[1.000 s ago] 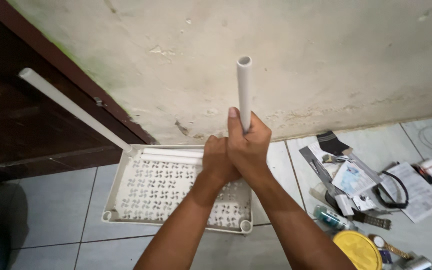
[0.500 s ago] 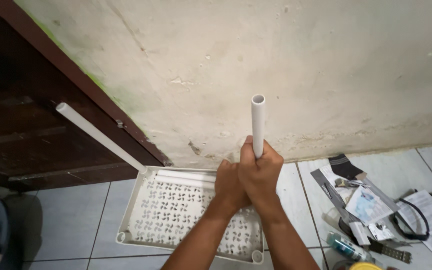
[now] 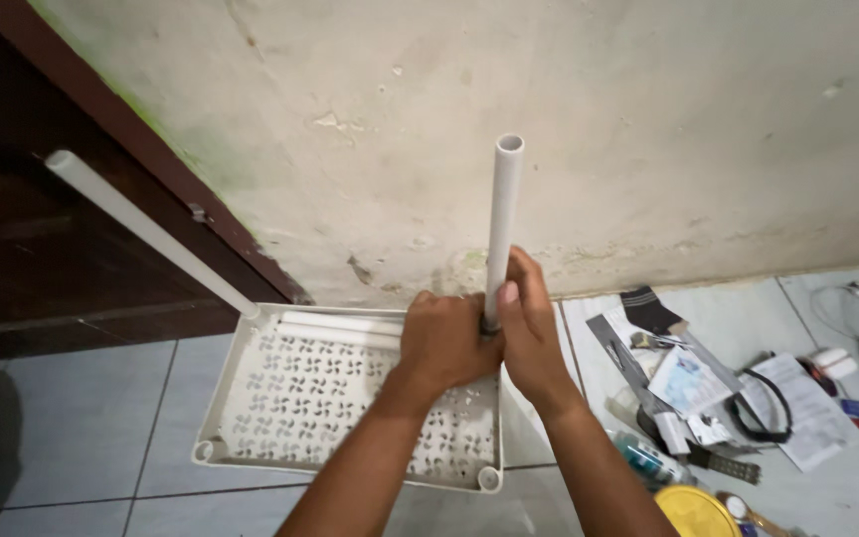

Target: The person inserts multiple white plastic rods into the slots of a perforated plastic tray, then lifts the tray and places it on a bed. The person returns to the floor and picks up the tray again.

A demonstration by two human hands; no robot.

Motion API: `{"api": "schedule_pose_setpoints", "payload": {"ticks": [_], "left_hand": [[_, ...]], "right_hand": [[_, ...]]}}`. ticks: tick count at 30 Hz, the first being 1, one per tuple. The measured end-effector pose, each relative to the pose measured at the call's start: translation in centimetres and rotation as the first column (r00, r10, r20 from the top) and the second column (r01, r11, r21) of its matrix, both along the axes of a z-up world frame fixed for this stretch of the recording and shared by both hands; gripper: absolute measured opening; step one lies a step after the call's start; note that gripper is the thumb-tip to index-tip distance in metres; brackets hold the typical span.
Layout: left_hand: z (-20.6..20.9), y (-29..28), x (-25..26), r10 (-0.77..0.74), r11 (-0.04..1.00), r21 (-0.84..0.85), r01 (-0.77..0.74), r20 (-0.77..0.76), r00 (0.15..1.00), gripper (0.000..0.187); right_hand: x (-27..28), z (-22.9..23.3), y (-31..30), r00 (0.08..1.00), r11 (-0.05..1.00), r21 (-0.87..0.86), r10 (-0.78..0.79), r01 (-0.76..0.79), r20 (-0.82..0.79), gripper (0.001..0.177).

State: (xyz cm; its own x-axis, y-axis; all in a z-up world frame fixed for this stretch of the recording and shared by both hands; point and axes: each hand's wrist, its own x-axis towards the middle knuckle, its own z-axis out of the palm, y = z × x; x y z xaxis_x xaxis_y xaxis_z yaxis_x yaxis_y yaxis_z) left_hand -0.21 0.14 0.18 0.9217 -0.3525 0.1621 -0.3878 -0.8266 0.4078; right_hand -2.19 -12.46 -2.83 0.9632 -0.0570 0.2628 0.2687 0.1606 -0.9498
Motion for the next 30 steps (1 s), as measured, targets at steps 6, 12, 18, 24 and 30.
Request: {"api": "schedule_pose_setpoints", "payload": {"ticks": [6, 12, 18, 24, 30], "left_hand": [[0.4, 1.7, 0.1, -0.107, 0.861, -0.496, 0.113, 0.040, 0.993, 0.050], [3.0, 3.7, 2.2, -0.384, 0.521, -0.813, 0.259, 0.048, 0.922, 0.057], [5.0, -1.9, 3.6, -0.478, 0.243, -0.959, 0.145, 0.012, 0.879, 0.078], [4.8, -4.4, 5.0, -0.446, 0.227, -0.968, 0.108, -0.005, 0.895, 0.065], [4.9, -6.5, 6.0, -0.103, 0.258, -0.954, 0.155, 0.133, 0.986, 0.065]], "right_hand": [[-0.3, -2.8, -0.5, 0.950, 0.951, -0.032, 0.309, -0.308, 0.036, 0.061], [-0.3, -4.7, -0.3, 0.954, 0.944, -0.173, 0.255, -0.281, -0.159, 0.047], [-0.1, -6.2, -0.2, 0.983, 0.952, -0.245, 0.183, -0.184, -0.027, 0.030], [2.9, -5.2, -2.6, 0.950, 0.931, -0.214, 0.310, -0.295, 0.044, 0.039], [4.7, -6.8, -2.1, 0.928, 0.902, -0.221, 0.367, -0.370, -0.058, 0.034]]}}
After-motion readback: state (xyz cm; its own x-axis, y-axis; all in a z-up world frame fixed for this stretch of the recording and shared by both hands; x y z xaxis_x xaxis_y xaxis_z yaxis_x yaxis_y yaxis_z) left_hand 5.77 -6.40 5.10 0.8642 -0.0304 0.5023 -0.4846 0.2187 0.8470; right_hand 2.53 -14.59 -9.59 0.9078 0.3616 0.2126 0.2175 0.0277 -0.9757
